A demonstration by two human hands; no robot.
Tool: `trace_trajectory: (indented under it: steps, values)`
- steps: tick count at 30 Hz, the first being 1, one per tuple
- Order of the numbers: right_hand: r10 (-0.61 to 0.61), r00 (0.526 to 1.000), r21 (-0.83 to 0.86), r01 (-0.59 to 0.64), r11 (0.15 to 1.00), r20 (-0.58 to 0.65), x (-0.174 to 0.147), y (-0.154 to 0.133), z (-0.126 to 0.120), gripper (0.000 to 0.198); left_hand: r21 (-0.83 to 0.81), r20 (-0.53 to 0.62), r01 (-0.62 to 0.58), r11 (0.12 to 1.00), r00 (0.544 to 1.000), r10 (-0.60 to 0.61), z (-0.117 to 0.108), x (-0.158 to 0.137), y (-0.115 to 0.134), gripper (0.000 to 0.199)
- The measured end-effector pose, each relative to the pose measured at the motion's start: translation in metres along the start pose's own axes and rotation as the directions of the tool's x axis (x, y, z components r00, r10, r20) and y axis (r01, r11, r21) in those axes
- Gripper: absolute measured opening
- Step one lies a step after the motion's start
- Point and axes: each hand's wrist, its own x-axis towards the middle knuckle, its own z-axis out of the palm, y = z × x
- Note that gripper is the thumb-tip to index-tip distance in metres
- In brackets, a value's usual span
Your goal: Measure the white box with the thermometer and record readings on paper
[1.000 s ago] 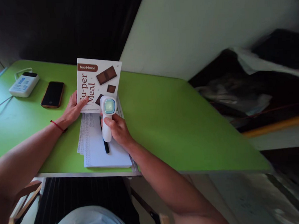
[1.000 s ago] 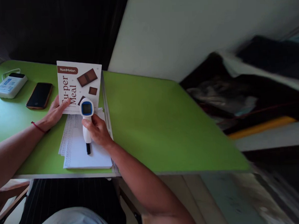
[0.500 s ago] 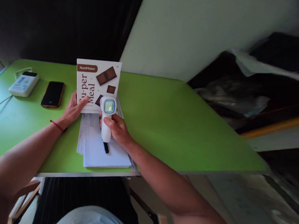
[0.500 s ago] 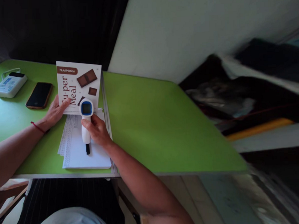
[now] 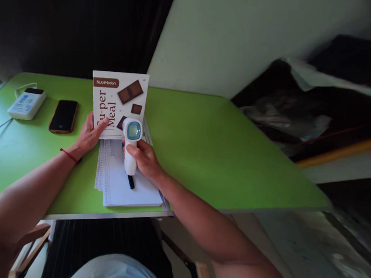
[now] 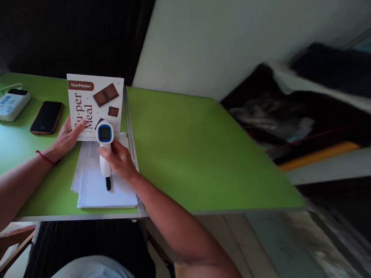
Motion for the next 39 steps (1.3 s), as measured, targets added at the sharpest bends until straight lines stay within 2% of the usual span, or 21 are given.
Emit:
trace_trajectory:
  steps: [10, 31, 39]
  values:
    - [0.002, 1.000, -0.034, -0.002, 0.999, 0.002, 0.0003, -0.0011, -0.0005, 0.045, 0.041, -0.025, 0.023, 0.999, 0.999, -0.022, -0.0002, -0.0011, 0.0017, 0.065]
    - [0.000, 1.000, -0.015, 0.000, 1.000, 0.002, 0.0000, -0.0025, -0.0003, 0.040, -0.029, -0.030, 0.026, 0.999, 0.999, -0.027, -0.0003, -0.0012, -0.0023, 0.056]
    - [-0.013, 1.000, -0.036, 0.013, 0.999, -0.013, -0.0004, -0.0018, -0.0024, 0.041, 0.021, -0.032, 0.023, 1.000, 0.999, -0.022, 0.0011, -0.0006, -0.0033, 0.064]
